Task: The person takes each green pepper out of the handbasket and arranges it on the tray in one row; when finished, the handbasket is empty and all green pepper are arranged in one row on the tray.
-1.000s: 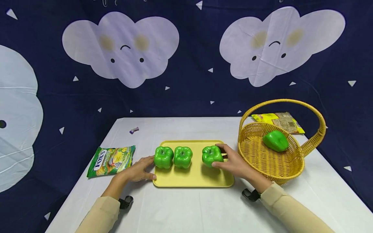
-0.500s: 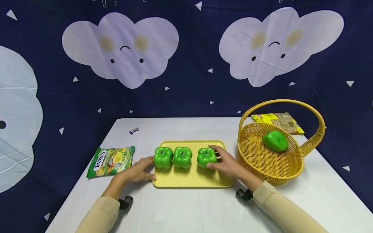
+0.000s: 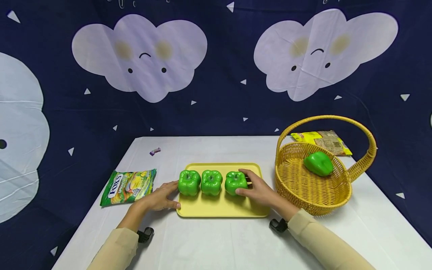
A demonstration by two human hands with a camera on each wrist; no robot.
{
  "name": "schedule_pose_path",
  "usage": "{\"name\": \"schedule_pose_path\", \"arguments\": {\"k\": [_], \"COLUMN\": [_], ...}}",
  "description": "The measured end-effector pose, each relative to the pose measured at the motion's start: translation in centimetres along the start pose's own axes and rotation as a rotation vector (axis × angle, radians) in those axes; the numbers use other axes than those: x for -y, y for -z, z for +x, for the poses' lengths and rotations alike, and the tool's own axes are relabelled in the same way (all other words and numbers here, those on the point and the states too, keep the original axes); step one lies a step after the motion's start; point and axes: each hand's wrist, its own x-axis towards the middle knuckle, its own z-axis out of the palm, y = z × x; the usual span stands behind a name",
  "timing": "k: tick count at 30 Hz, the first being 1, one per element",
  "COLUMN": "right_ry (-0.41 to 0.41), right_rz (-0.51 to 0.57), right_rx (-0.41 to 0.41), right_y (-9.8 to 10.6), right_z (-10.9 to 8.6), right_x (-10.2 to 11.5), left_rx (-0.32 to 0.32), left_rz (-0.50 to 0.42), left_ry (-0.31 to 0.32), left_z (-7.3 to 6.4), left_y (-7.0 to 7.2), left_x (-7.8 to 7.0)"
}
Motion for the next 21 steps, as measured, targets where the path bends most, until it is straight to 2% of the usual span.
{"name": "schedule_pose_path", "arguments": {"k": [21], "right_ry": [0.012], "right_rz": [-0.009], "right_rx": [0.021], "right_y": [-0.45], "right_z": [0.41], "right_x": [0.10], "left_rx": [-0.001], "left_rz": [-0.018], "left_ry": [0.016], "left_z": [0.07], "left_y": [-0.05], "left_x": [0.08]}}
